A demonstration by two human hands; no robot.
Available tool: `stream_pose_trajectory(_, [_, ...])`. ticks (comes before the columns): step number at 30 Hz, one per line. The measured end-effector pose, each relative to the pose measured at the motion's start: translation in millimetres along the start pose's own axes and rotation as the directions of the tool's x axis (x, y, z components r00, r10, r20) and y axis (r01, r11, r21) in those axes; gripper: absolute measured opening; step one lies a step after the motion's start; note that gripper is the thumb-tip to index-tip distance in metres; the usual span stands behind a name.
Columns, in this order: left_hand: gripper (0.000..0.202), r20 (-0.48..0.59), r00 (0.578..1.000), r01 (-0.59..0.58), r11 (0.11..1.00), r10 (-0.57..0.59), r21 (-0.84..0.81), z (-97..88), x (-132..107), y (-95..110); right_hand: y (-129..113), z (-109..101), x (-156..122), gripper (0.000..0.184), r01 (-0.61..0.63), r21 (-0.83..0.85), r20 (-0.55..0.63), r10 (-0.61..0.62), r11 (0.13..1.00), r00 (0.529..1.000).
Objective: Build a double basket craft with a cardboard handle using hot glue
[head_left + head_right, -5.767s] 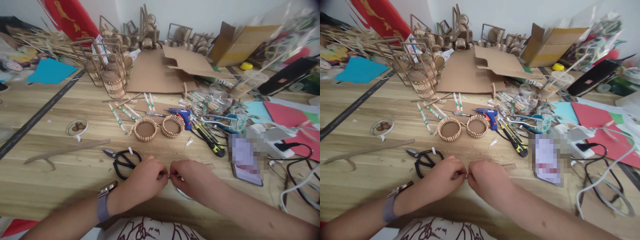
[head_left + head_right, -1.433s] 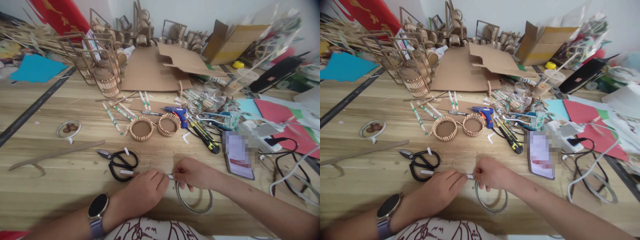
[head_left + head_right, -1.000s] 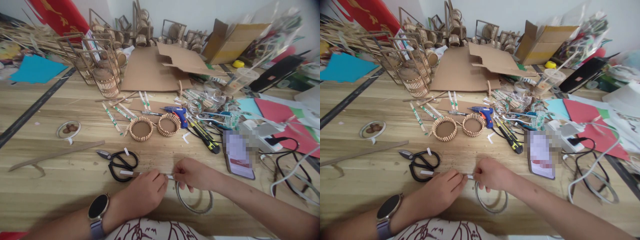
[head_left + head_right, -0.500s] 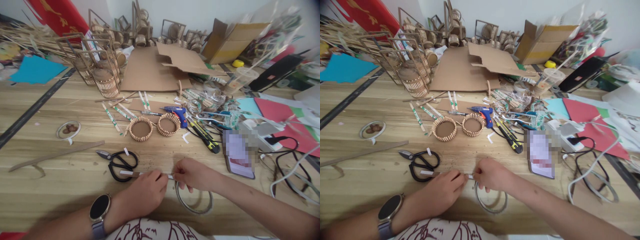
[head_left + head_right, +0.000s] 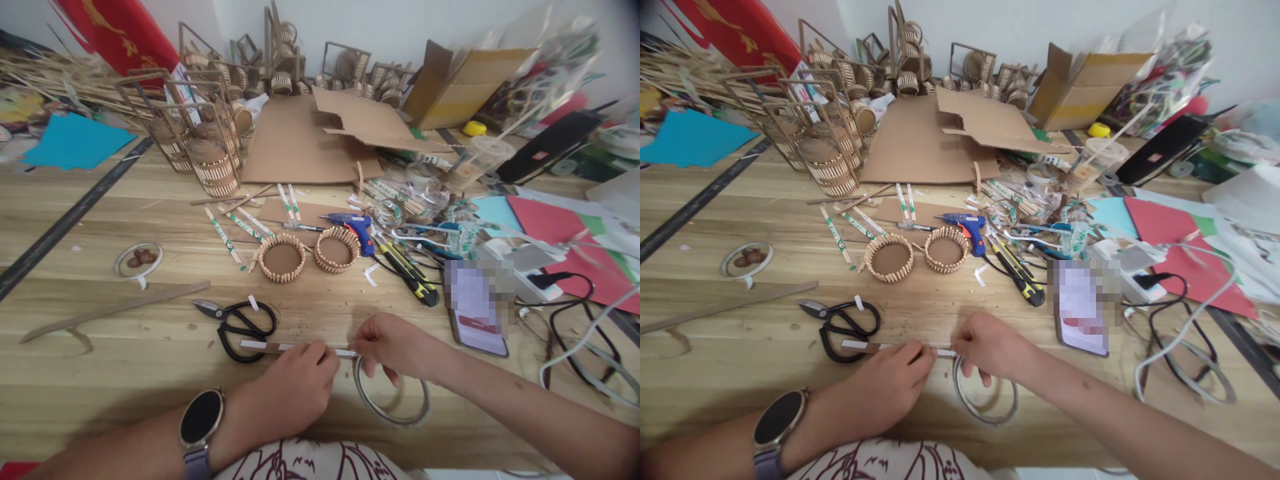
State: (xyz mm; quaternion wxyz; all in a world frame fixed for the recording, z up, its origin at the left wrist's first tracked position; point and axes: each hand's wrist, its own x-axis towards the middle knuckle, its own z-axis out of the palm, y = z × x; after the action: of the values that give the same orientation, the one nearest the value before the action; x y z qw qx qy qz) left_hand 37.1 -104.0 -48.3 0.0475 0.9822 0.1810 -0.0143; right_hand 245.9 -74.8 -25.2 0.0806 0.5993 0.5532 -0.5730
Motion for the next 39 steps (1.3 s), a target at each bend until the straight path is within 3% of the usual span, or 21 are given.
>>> stream_pose_trajectory(17, [0.016,0.024,0.999,-0.024,1.0,0.024,0.016,-1.5,2,0,-15,3,-16,0.024,-0.043,-0.216,-0.081,0.026,0.976,0.996])
stream_pose_trajectory(24, [0.016,0.011,0.999,-0.031,0.999,0.031,0.03,-1.5,1,0,-10,8,-16,0.026,0.011,-0.284,-0.156,-0.057,0.959,0.986])
stream_pose_trajectory(30, [0.016,-0.015,1.0,-0.025,0.999,0.026,0.033,0.5,0,1,-9,7,-17,0.025,0.01,-0.274,-0.125,-0.046,0.962,0.991])
stream_pose_trajectory(39, [0.017,0.037,0.999,-0.023,1.0,0.022,0.01,-3.7,2,1,-10,1,-17,0.022,-0.037,-0.334,-0.121,-0.004,0.942,0.993])
